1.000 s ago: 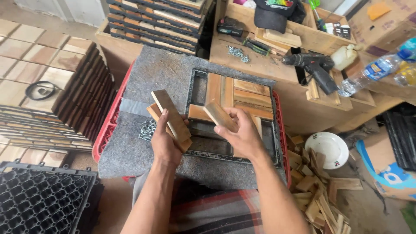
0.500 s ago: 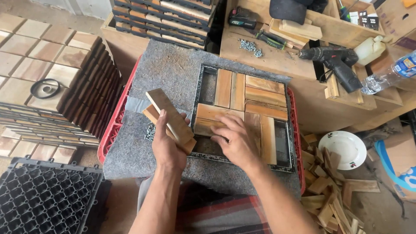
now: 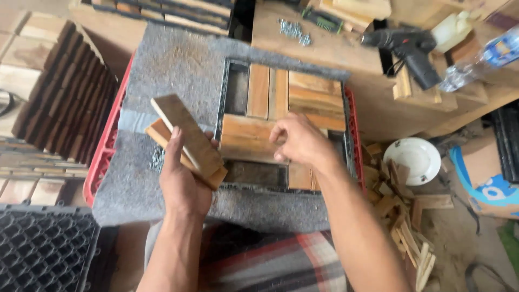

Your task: Assembling interlocking wooden floor tiles by fitting wood slats into a plastic grid and securing them.

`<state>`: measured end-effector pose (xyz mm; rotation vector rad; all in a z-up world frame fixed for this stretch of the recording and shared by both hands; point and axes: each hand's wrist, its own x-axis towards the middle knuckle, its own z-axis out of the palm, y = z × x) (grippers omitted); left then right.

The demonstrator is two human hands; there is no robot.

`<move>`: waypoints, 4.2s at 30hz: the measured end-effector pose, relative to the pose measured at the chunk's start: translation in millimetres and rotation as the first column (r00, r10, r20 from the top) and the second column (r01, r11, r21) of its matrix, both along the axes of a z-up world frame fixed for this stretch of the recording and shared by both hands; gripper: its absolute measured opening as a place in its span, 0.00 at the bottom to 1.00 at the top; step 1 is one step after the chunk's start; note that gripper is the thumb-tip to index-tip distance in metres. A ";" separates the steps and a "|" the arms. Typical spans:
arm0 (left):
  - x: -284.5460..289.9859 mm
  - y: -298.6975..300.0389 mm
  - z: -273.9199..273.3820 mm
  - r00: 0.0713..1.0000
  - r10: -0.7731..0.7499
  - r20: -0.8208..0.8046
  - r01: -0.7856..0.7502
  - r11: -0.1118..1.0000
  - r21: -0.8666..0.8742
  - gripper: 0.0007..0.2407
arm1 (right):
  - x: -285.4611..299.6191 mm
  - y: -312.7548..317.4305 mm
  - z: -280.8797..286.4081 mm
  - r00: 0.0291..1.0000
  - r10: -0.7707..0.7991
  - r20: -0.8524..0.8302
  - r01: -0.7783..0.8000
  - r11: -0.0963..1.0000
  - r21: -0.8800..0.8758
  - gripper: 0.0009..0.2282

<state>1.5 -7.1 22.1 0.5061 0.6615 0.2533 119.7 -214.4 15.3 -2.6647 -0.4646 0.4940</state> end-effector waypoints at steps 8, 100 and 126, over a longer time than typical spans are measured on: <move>-3.8 -2.4 -16.1 0.997 -0.081 0.014 0.081 0.996 0.024 0.21 | -31.0 -16.5 5.4 0.983 -0.182 0.034 0.177 0.976 0.126 0.19; -20.0 -2.0 -26.0 0.955 0.145 0.257 -0.224 0.924 0.310 0.09 | -71.1 -5.6 -2.2 0.942 0.219 0.255 -0.273 0.941 0.200 0.05; -17.5 -29.2 10.7 0.746 -0.521 0.415 0.309 0.823 0.477 0.32 | -105.1 11.3 -4.7 0.949 -0.017 -0.315 0.305 0.302 0.903 0.14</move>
